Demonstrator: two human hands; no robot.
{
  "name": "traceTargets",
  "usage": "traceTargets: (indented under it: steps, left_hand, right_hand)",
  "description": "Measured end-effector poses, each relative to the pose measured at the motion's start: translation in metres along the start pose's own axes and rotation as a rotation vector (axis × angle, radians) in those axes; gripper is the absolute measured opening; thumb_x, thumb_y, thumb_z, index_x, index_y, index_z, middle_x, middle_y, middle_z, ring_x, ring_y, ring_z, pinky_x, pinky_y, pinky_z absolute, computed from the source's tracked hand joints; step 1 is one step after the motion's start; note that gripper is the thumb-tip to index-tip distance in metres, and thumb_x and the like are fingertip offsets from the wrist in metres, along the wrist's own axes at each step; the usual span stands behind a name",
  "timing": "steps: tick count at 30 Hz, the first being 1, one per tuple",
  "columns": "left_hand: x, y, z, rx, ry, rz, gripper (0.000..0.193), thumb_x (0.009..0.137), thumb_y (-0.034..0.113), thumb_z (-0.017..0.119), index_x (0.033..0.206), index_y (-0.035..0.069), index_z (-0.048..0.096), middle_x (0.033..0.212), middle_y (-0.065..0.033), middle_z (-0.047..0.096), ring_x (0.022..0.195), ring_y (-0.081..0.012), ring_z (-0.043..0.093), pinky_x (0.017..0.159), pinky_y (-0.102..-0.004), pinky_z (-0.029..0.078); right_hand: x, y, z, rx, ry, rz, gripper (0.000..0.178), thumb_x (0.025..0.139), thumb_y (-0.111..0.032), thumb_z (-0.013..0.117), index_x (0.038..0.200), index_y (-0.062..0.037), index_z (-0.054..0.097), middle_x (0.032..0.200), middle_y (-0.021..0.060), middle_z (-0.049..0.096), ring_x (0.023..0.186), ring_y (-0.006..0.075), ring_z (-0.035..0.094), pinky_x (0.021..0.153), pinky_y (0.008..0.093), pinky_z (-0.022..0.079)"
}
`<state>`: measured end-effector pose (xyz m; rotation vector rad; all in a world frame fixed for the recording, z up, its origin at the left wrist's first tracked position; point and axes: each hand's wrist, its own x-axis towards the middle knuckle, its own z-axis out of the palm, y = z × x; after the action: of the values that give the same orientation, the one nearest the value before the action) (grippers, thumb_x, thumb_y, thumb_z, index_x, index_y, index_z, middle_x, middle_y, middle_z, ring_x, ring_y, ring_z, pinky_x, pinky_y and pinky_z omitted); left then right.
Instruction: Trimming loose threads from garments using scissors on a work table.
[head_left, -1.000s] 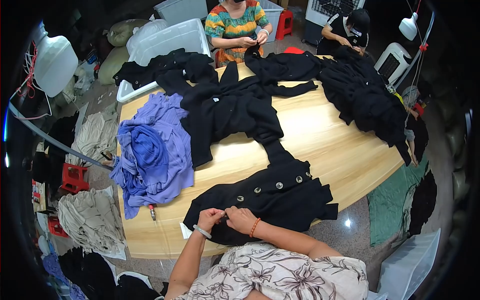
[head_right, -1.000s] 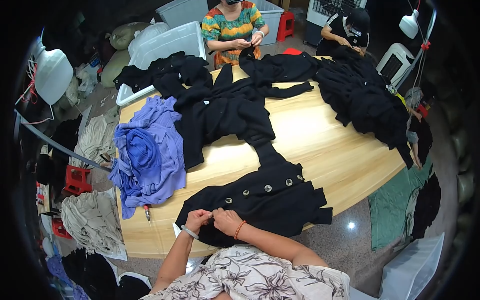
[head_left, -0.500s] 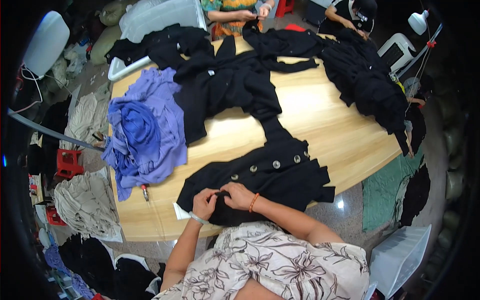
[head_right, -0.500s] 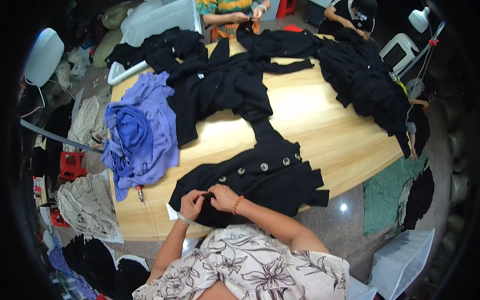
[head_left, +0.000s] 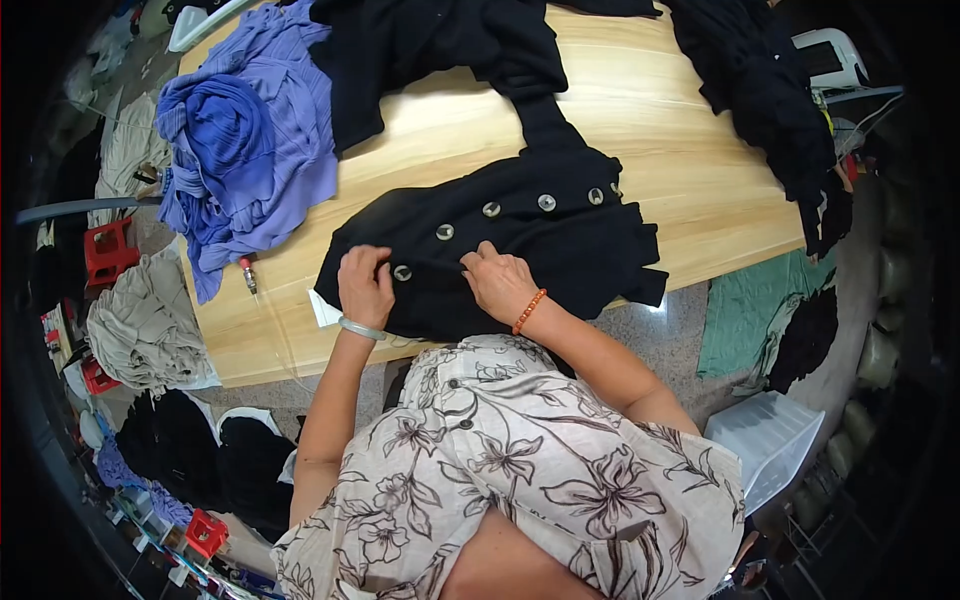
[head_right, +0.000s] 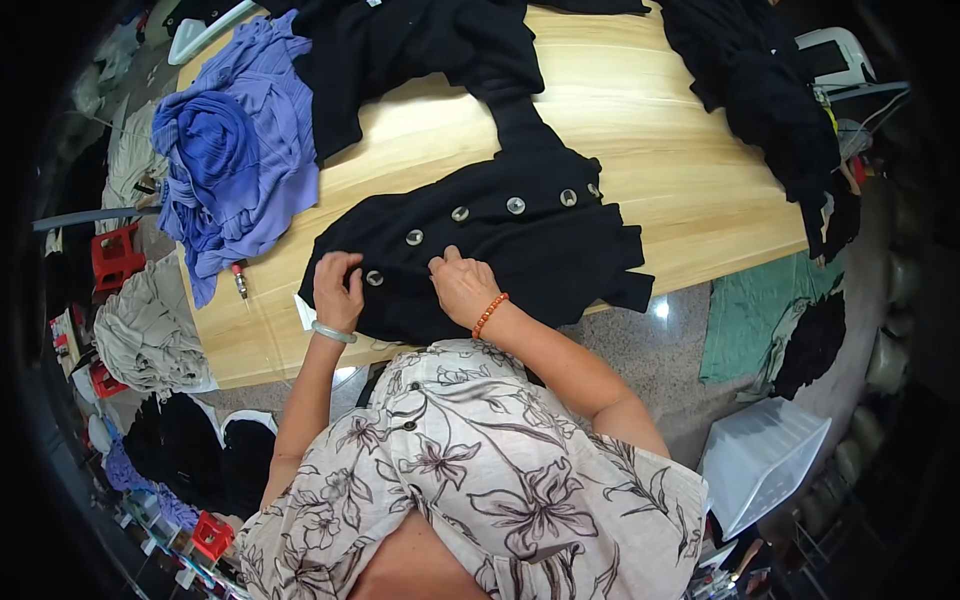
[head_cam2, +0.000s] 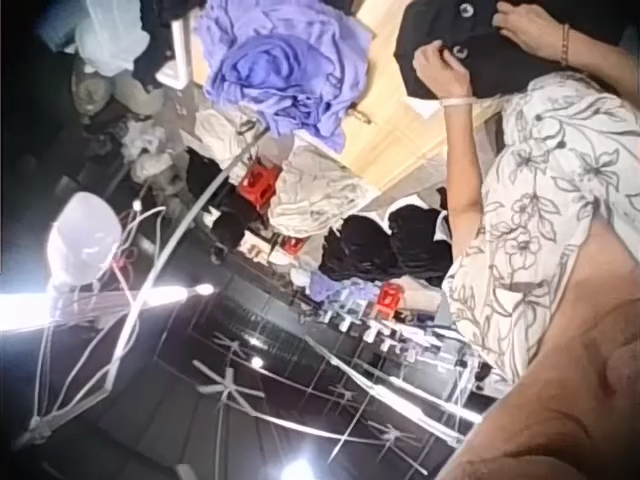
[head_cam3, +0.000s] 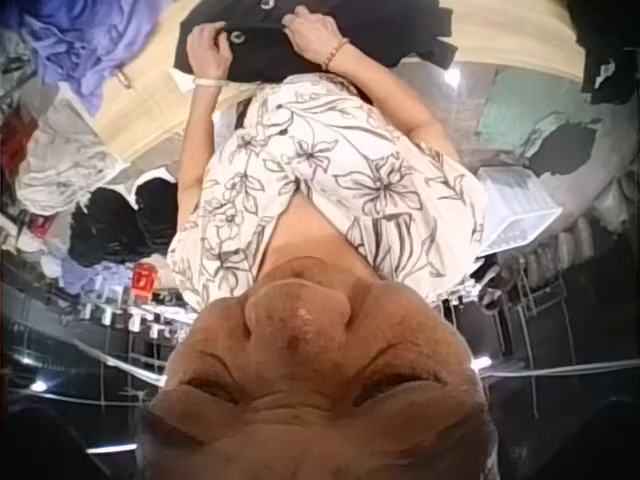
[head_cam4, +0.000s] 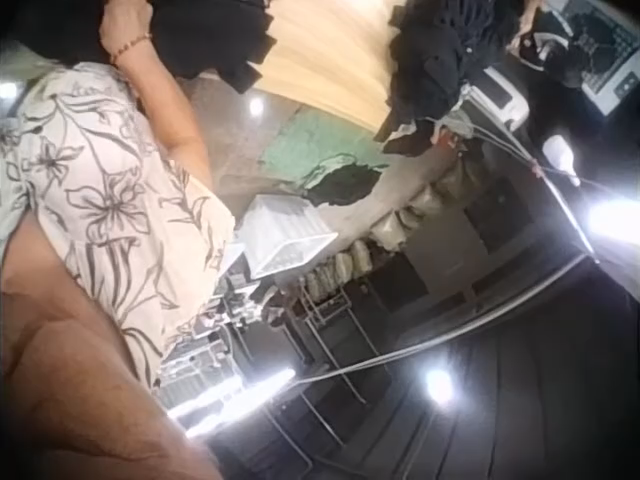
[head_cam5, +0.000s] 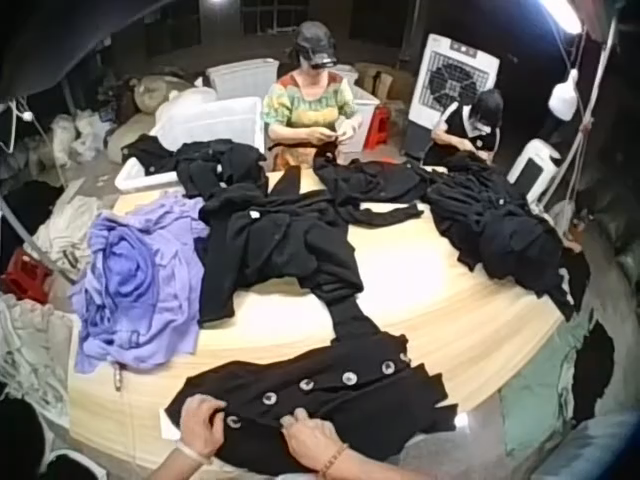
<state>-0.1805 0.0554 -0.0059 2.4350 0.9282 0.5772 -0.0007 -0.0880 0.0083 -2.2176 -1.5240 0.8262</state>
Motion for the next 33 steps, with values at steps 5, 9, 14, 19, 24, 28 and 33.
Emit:
traceTargets:
  steps: [5, 9, 14, 19, 24, 28, 33]
  left_hand:
    - [0.030, 0.041, 0.034, -0.171, -0.167, 0.135, 0.021, 0.080, 0.001, 0.064, 0.101, 0.004, 0.065, 0.096, -0.0133, 0.063, 0.092, -0.0323, 0.059, 0.081, -0.0382, 0.049]
    - [0.049, 0.024, 0.070, -0.125, -0.378, -0.076, 0.019, 0.081, 0.008, 0.065, 0.099, 0.003, 0.068, 0.093, -0.0158, 0.065, 0.089, -0.0337, 0.062, 0.080, -0.0391, 0.050]
    - [0.068, 0.004, 0.068, -0.421, -0.757, -0.293, 0.027, 0.071, 0.016, 0.079, 0.089, 0.001, 0.066, 0.072, -0.0030, 0.063, 0.065, -0.0100, 0.058, 0.063, -0.0249, 0.049]
    - [0.062, 0.010, 0.052, -0.593, -0.778, -0.330, 0.007, 0.078, 0.001, 0.070, 0.081, -0.001, 0.065, 0.073, -0.0020, 0.065, 0.066, -0.0064, 0.057, 0.061, -0.0217, 0.048]
    - [0.049, 0.028, 0.040, -0.806, -0.712, -0.438, 0.007, 0.082, 0.002, 0.070, 0.087, -0.002, 0.067, 0.078, -0.0019, 0.067, 0.069, -0.0059, 0.059, 0.063, -0.0195, 0.048]
    - [0.045, 0.034, 0.035, -0.848, -0.678, -0.490, 0.009, 0.082, 0.004, 0.072, 0.088, -0.001, 0.068, 0.079, -0.0017, 0.067, 0.069, -0.0056, 0.059, 0.064, -0.0187, 0.048]
    - [0.041, 0.033, 0.034, -0.870, -0.634, -0.552, 0.013, 0.083, 0.011, 0.073, 0.090, 0.001, 0.069, 0.075, 0.0002, 0.065, 0.060, -0.0051, 0.052, 0.056, -0.0187, 0.040]
  right_hand:
    - [-0.004, -0.009, 0.000, -0.041, 0.108, -0.147, 0.010, 0.080, -0.006, 0.058, 0.088, -0.0015, 0.061, 0.089, 0.0189, 0.059, 0.070, 0.0353, 0.065, 0.062, 0.0423, 0.053]
    - [-0.004, -0.008, -0.001, 0.015, 0.121, -0.163, 0.009, 0.085, -0.011, 0.058, 0.085, -0.0015, 0.061, 0.089, 0.0186, 0.059, 0.069, 0.0356, 0.064, 0.061, 0.0436, 0.051]
    - [-0.006, -0.003, 0.002, 0.166, 0.216, -0.162, 0.011, 0.083, -0.012, 0.062, 0.089, -0.0032, 0.061, 0.090, 0.0152, 0.059, 0.073, 0.0359, 0.063, 0.065, 0.0456, 0.050]
    - [-0.006, -0.002, 0.007, 0.254, 0.247, -0.111, 0.018, 0.079, -0.013, 0.066, 0.096, -0.0076, 0.063, 0.089, 0.0107, 0.060, 0.076, 0.0338, 0.063, 0.066, 0.0446, 0.051]
    - [-0.009, 0.004, 0.008, 0.221, 0.239, -0.118, 0.022, 0.080, -0.016, 0.067, 0.099, -0.0073, 0.061, 0.094, 0.0127, 0.060, 0.079, 0.0337, 0.063, 0.069, 0.0444, 0.049]
    - [-0.015, -0.002, 0.007, 0.188, 0.288, -0.141, 0.024, 0.080, -0.016, 0.068, 0.100, -0.0064, 0.059, 0.093, 0.0131, 0.058, 0.077, 0.0336, 0.063, 0.067, 0.0440, 0.050]
    - [-0.018, -0.005, 0.006, 0.262, 0.318, -0.087, 0.038, 0.080, -0.012, 0.067, 0.112, -0.0051, 0.049, 0.093, 0.0160, 0.056, 0.075, 0.0348, 0.063, 0.066, 0.0437, 0.050]
